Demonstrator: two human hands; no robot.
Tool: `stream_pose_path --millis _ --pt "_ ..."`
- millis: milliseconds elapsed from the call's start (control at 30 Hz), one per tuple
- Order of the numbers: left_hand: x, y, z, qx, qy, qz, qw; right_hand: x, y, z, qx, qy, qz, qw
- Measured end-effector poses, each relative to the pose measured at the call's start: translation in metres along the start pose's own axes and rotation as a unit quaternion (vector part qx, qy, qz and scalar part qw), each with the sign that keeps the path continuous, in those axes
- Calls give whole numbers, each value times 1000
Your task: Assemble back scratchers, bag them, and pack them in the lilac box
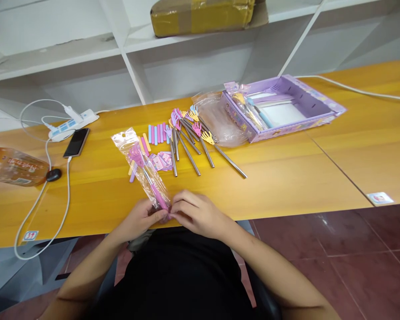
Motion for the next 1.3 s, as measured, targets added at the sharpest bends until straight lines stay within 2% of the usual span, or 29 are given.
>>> stream_pose_path --millis 200,367,667,967,1300 --pt "7 1 -1 -11 21 33 999 5 0 2 3 -40 56 998" --pt "10 2 -1 -36 15 69 997 6 1 5 0 -36 57 998" --pt "14 1 4 -20 -36 27 999 3 -3 5 -8 -4 24 1000" --pt "10 -1 3 5 -88 27 996 7 -4 3 -19 -51 98 994" --pt "2 -3 3 2 -74 1 997 7 -7 1 -40 -56 140 988"
Point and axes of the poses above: each hand's wrist, its own y-axis away from the middle knuckle, its own z-axis out of the palm, x = y × z, the point moved 4 cm from there along -y, towards the middle knuckle, and after that the axes turned 1 degree about -y, right-handed, at the moved point
